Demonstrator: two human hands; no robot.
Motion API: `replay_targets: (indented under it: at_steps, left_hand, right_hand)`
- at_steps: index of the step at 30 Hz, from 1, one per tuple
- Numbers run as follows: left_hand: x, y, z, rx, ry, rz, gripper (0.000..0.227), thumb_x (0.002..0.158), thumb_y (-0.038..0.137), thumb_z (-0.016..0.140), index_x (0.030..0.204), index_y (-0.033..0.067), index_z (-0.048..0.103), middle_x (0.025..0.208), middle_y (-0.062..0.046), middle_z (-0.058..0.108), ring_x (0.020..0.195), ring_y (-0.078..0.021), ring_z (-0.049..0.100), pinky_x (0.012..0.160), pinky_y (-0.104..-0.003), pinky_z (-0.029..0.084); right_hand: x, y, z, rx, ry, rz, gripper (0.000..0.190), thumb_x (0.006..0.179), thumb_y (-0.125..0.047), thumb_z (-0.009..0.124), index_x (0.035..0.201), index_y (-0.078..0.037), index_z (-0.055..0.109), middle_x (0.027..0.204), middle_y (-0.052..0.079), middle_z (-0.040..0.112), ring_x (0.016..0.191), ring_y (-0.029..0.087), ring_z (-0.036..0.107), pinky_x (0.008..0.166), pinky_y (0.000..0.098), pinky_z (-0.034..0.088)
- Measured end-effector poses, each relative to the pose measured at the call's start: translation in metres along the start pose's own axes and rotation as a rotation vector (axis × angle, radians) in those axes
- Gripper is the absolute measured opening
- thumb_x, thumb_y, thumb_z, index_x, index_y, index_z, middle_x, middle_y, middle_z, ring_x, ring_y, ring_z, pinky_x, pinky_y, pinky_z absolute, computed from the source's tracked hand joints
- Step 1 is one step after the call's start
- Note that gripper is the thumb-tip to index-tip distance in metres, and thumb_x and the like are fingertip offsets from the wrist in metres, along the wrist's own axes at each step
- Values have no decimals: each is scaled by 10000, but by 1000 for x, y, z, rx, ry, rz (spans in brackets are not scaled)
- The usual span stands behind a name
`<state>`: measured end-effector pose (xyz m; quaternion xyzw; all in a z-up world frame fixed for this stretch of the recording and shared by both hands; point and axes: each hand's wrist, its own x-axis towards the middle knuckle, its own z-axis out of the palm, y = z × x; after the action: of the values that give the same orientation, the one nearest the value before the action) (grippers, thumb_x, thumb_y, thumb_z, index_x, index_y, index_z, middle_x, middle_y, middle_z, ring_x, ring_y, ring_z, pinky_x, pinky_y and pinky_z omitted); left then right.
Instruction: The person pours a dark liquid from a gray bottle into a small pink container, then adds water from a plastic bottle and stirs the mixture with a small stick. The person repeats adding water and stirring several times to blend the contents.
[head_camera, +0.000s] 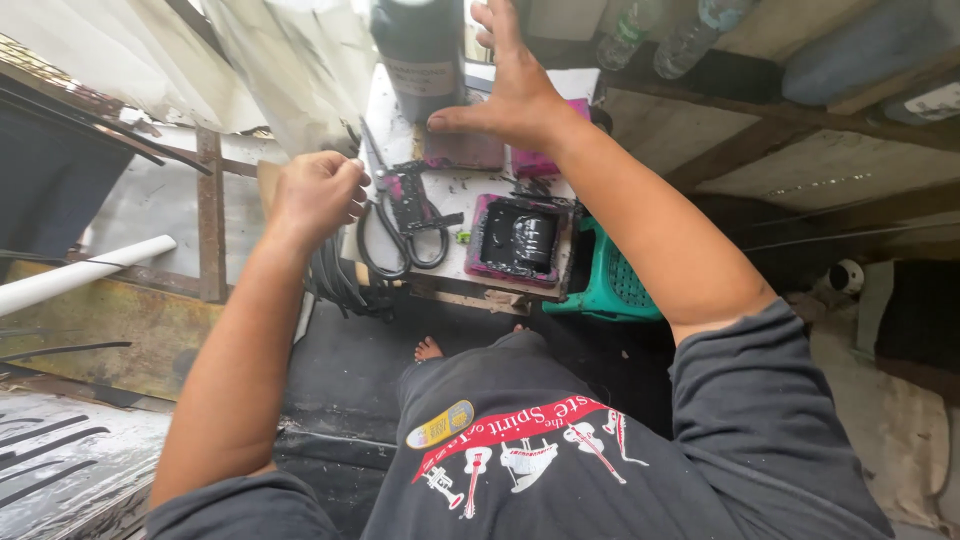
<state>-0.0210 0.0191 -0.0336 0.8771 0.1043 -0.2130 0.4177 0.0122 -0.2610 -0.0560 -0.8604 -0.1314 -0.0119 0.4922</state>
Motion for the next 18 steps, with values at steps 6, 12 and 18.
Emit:
replay_targets:
  at_steps: [6, 12, 18]
  left_hand:
    - [-12, -42, -15, 148, 93, 236, 358, 987, 497, 608, 830, 201, 735, 802, 72, 738, 777, -100, 640, 709, -308, 464]
    - [-39, -43, -34, 52, 114, 254, 313, 997, 476, 639, 863, 208, 728, 744, 79, 725, 721, -63, 635, 709, -282, 488]
    - [-48, -31, -40, -40, 165, 488, 210, 989, 392, 687, 1005, 188, 736, 959, 40, 753, 816, -101, 682, 749, -275, 539]
  right_hand:
    - [37, -11, 16, 158, 96, 87, 991, 688, -186, 1028, 1461, -161, 409, 1384, 60, 625, 1310, 247, 554, 1055, 381, 474]
    - [30, -22, 12, 155, 214, 35, 855, 660, -218, 991, 1320, -146, 451, 1220, 76, 654, 1121, 234, 637, 856, 393, 636]
    - [5, -64, -28, 185, 295, -341, 490, 834, -124, 929, 1197, -135, 600, 1146, 81, 655, 1041, 254, 643, 846, 409, 575]
